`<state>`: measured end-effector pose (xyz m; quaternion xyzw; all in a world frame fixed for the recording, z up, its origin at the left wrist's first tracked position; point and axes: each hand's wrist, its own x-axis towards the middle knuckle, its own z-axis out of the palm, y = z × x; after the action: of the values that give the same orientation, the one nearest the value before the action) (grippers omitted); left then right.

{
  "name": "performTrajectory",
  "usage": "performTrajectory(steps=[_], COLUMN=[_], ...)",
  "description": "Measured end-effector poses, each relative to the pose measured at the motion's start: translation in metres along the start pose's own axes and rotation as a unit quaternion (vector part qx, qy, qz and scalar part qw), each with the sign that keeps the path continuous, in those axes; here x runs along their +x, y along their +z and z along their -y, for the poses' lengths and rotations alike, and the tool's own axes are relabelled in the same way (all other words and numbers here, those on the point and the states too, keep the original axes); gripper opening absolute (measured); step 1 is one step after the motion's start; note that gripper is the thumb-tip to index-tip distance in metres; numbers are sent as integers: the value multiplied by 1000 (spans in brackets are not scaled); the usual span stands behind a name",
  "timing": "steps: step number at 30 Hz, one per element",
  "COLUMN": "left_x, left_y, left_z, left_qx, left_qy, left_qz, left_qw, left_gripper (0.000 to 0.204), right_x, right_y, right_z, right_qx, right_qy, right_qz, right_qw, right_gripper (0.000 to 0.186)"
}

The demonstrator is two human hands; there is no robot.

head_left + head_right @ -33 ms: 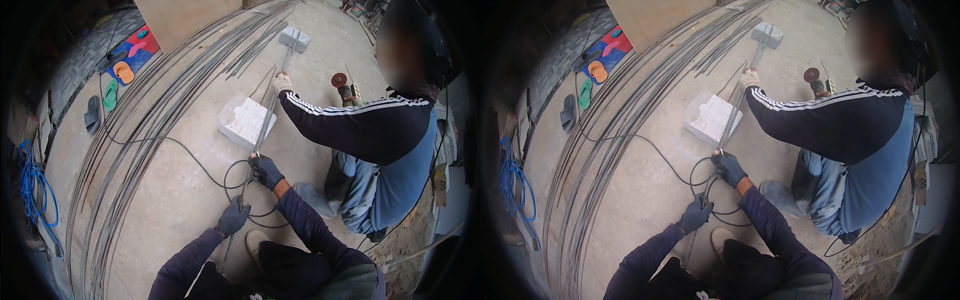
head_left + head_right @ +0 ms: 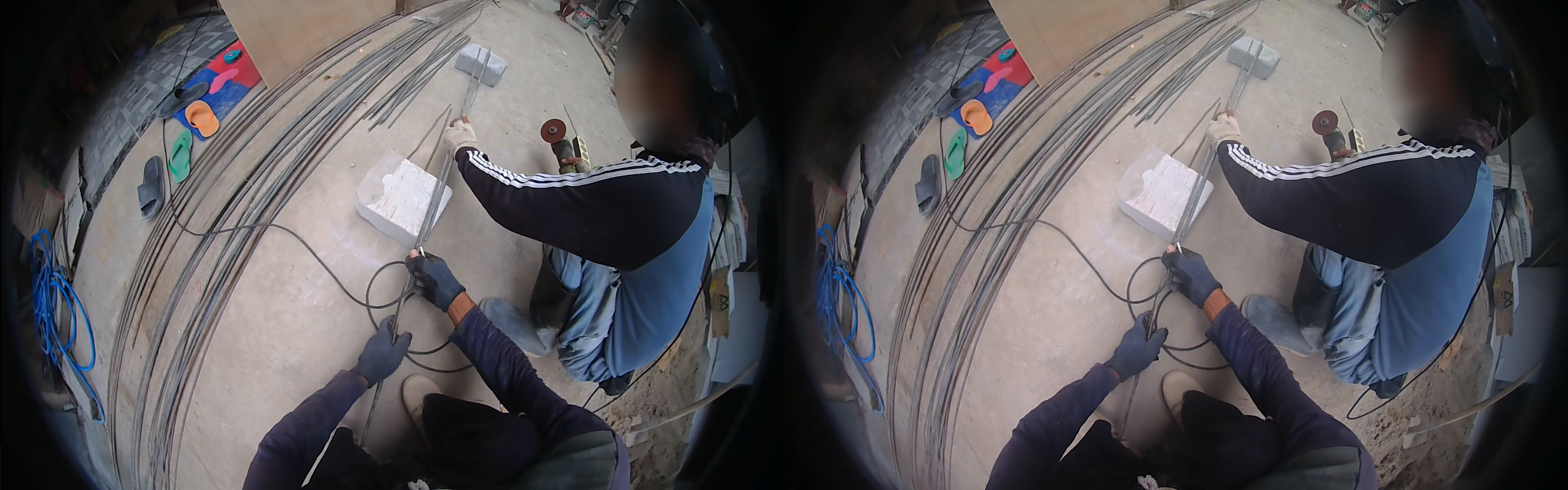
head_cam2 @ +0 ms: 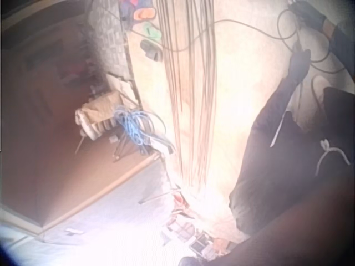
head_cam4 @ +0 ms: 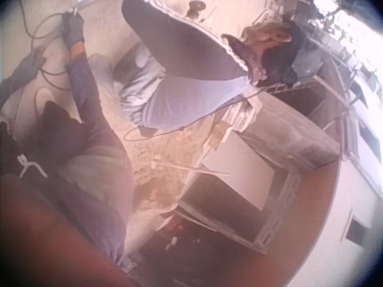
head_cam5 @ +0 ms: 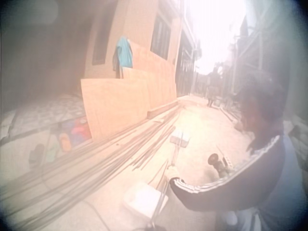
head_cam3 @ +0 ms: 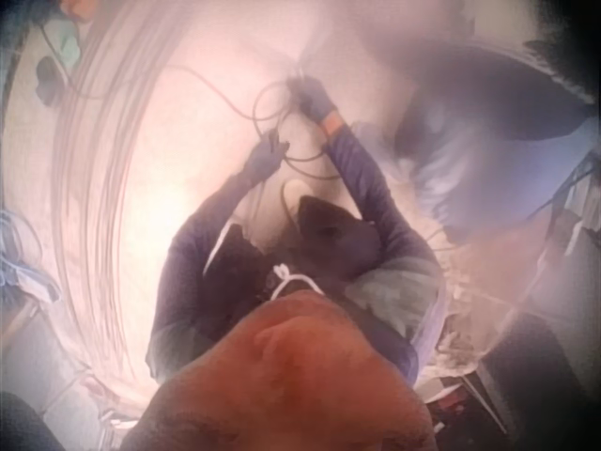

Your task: The person kneels on the floor and holds metal rods in place while a coworker uses an angle grinder to cut them. The person repeatedly picks up new rods, positions them against a white block, and hands them to the coworker for cutting.

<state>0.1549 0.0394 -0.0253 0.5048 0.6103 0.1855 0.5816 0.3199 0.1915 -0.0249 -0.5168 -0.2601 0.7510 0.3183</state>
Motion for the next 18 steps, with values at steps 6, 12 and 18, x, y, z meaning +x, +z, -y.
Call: performTrajectory(steps=[6,12,18], left_x=[14,6,6], left_y=[4,-1,-2], left_z=[-6,-24,-11], left_qx=[154,273,277], left_qy=[64,30,51], left_qz=[-80,-35,-29], left_qw=[983,961,959], left_gripper=[72,72,72], right_x=[3,1,1], right_y=[0,-1,-1], right_z=[-2,-3,-11], right_qx=[35,56,71], right_qy=[17,2,13], right_qz=[21,50,51], right_qw=[999,997,996], right_gripper=[26,23,23])
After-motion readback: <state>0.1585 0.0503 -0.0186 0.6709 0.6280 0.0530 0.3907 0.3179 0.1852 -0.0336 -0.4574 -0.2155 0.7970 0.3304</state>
